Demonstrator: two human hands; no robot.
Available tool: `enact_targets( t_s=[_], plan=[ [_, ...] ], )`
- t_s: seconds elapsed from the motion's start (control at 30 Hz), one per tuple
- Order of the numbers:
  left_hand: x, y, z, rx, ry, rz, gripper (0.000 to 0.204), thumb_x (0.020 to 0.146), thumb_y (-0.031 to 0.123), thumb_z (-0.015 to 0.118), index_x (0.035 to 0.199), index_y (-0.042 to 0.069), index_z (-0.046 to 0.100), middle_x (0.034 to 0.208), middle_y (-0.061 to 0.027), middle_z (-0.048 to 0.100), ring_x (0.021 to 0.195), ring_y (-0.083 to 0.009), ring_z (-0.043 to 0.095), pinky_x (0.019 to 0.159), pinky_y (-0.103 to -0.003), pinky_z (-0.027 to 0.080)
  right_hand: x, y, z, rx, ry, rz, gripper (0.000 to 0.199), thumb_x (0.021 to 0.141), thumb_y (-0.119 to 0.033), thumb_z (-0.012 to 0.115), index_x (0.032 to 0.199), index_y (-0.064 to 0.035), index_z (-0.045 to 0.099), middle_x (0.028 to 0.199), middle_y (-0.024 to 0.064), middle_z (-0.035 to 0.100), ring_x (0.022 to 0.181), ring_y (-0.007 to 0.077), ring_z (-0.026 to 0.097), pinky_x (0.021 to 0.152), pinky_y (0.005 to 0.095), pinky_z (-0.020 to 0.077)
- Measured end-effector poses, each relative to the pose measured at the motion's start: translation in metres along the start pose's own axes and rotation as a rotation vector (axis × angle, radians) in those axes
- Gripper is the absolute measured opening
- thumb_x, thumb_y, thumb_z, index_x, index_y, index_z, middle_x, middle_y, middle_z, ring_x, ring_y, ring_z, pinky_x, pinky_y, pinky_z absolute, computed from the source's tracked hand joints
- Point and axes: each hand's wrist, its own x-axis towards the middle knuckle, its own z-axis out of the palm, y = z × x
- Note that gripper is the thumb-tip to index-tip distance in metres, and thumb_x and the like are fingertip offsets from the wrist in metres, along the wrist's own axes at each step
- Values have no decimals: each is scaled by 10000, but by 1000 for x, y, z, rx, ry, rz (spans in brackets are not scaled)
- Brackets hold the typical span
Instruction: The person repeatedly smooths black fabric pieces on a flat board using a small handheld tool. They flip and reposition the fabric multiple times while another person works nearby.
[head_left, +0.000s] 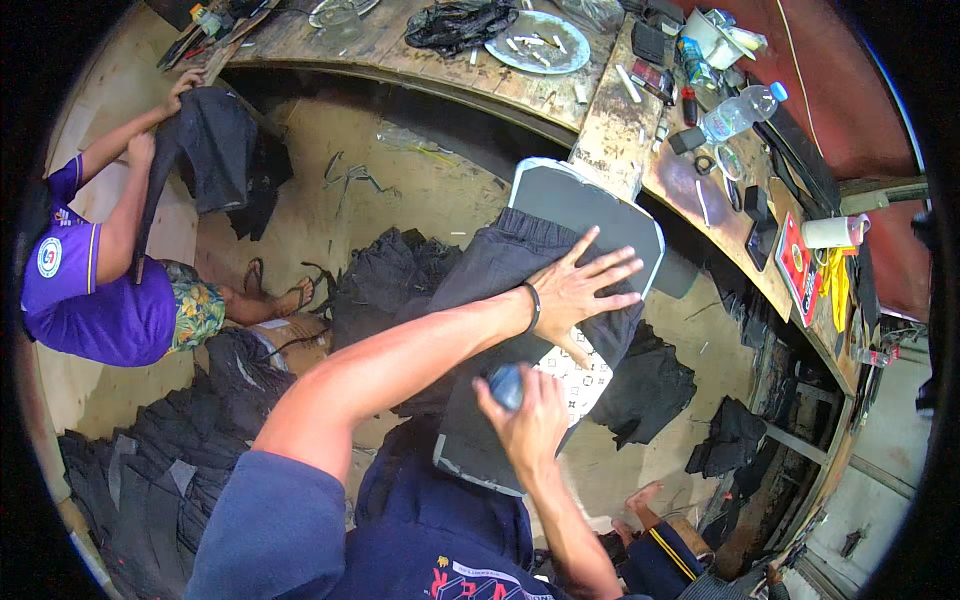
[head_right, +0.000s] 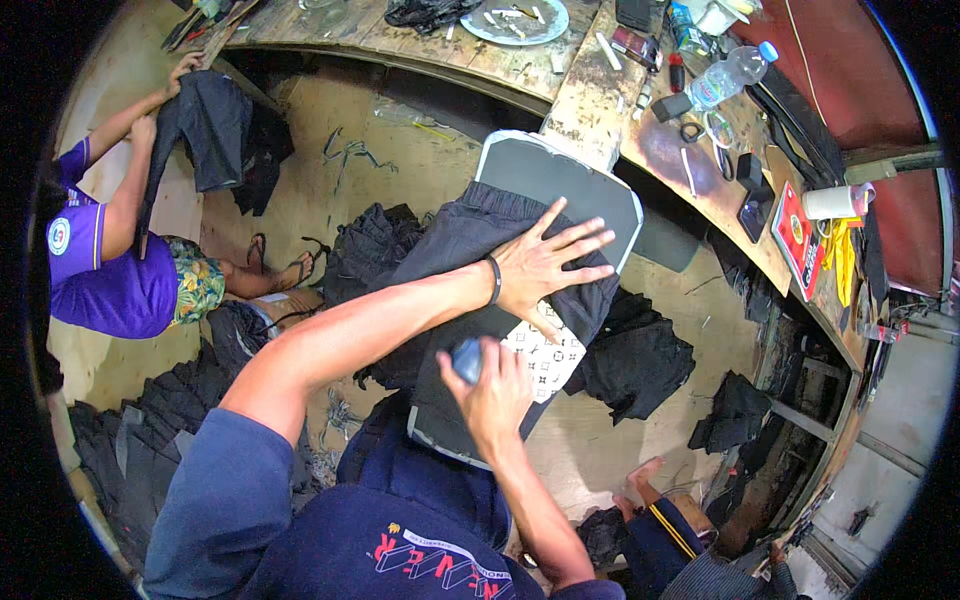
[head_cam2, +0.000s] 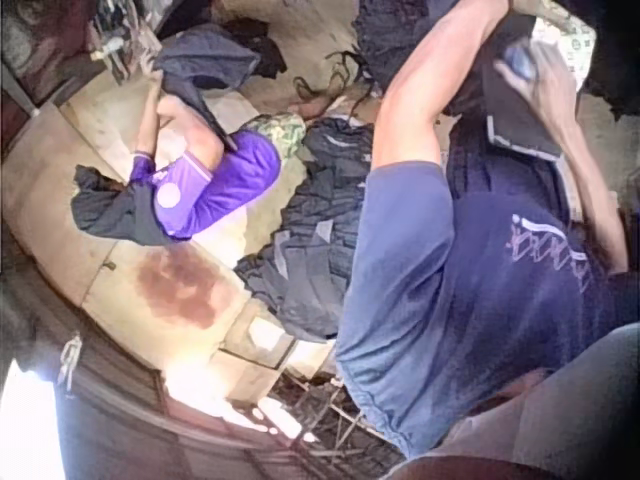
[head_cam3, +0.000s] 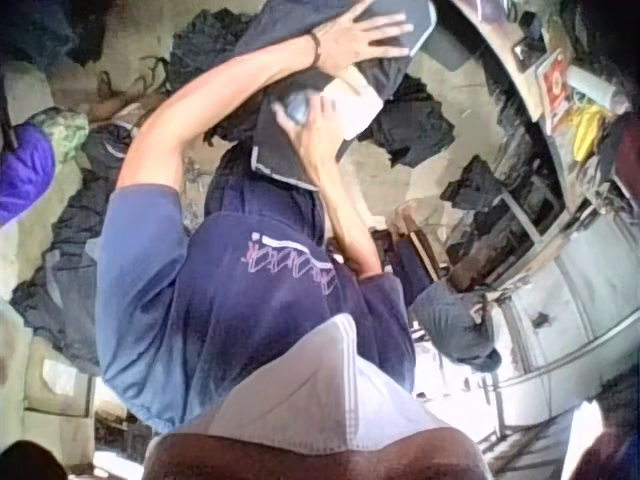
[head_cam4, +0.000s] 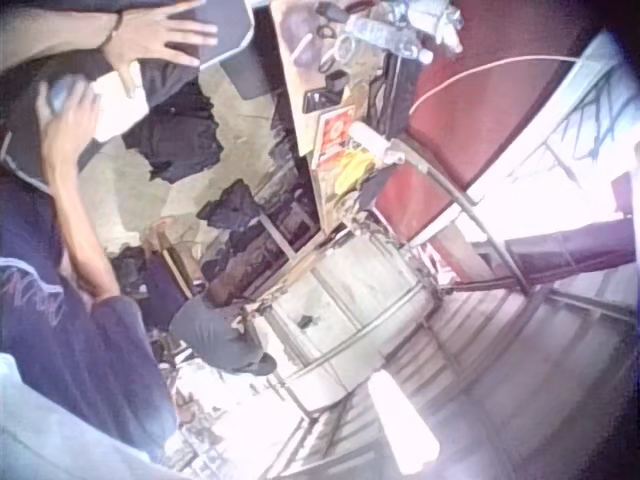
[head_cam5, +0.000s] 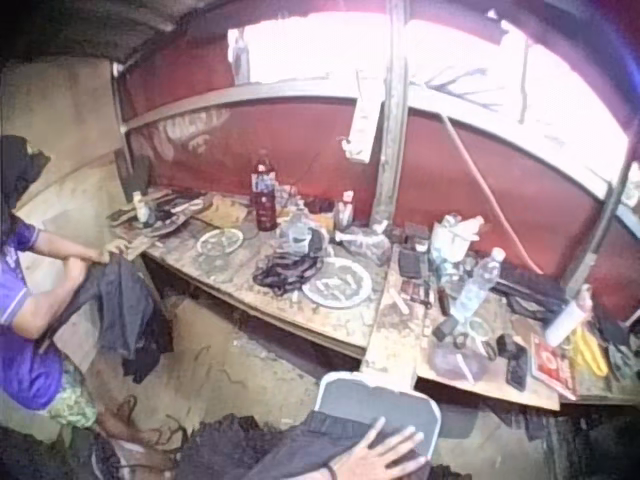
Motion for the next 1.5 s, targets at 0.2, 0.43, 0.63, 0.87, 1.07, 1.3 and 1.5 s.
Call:
enact_targets(
  t_s=[0.2, 0.43, 0.63, 0.87, 1.07, 1.3, 1.5],
  plan=[
    [1, -8, 1, -19, -10, -61, 1251, 646, 960, 709, 1658, 257, 495, 1821, -193, 200, 1707, -378, 89, 1290, -783, -77, -21, -23, 11, -49, -21, -123, 436, 783, -370, 920, 970, -50, 691, 865, 129, 596, 825, 330, 614, 726, 471, 518],
    [-2, 3, -5, 65, 22, -115, 1229, 663, 941, 728, 1670, 290, 463, 1819, -180, 207, 1697, -400, 129, 1299, -781, -22, -25, -26, -14, -7, -45, -4, 411, 780, -374, 918, 960, -71, 707, 887, 116, 643, 829, 332, 637, 710, 466, 534],
    [0, 2, -8, 63, -20, -119, 1216, 672, 943, 734, 1674, 315, 451, 1814, -175, 224, 1695, -396, 144, 1300, -782, -3, -54, -20, -25, 193, -169, -199, 410, 712, -348, 954, 942, -71, 756, 881, 105, 662, 848, 316, 665, 742, 452, 558],
    [-2, 4, -8, 76, -55, -132, 1184, 685, 915, 755, 1672, 337, 449, 1809, -169, 247, 1689, -403, 159, 1301, -778, 12, -66, 1, -35, 134, -115, -171, 386, 733, -323, 942, 939, -65, 742, 909, 118, 690, 843, 327, 664, 751, 453, 550],
    [1, 10, -14, 182, -99, -164, 1231, 676, 990, 685, 1688, 336, 433, 1810, -186, 234, 1692, -416, 134, 1312, -753, 23, -80, 13, -50, 17, -89, -60, 420, 721, -374, 959, 916, -73, 740, 860, 99, 659, 817, 325, 650, 751, 455, 553],
    [-57, 96, -26, 306, 249, -708, 1019, 875, 622, 793, 1707, 197, 385, 1760, -194, 317, 1647, -406, 253, 1293, -741, 159, -29, 62, -88, 609, 428, 254, 498, 875, -321, 932, 1175, 24, 735, 1046, 112, 758, 932, 198, 700, 866, 354, 573],
    [-141, 112, 27, -100, 609, -969, 883, 1055, 463, 683, 1701, 11, 286, 1492, -354, 568, 1321, -528, 604, 1090, -522, 537, 1, 134, 5, 332, 197, -79, 824, 824, -167, 968, 1497, 6, 526, 1456, 232, 647, 1345, 405, 639, 1211, 536, 445]
  ],
)
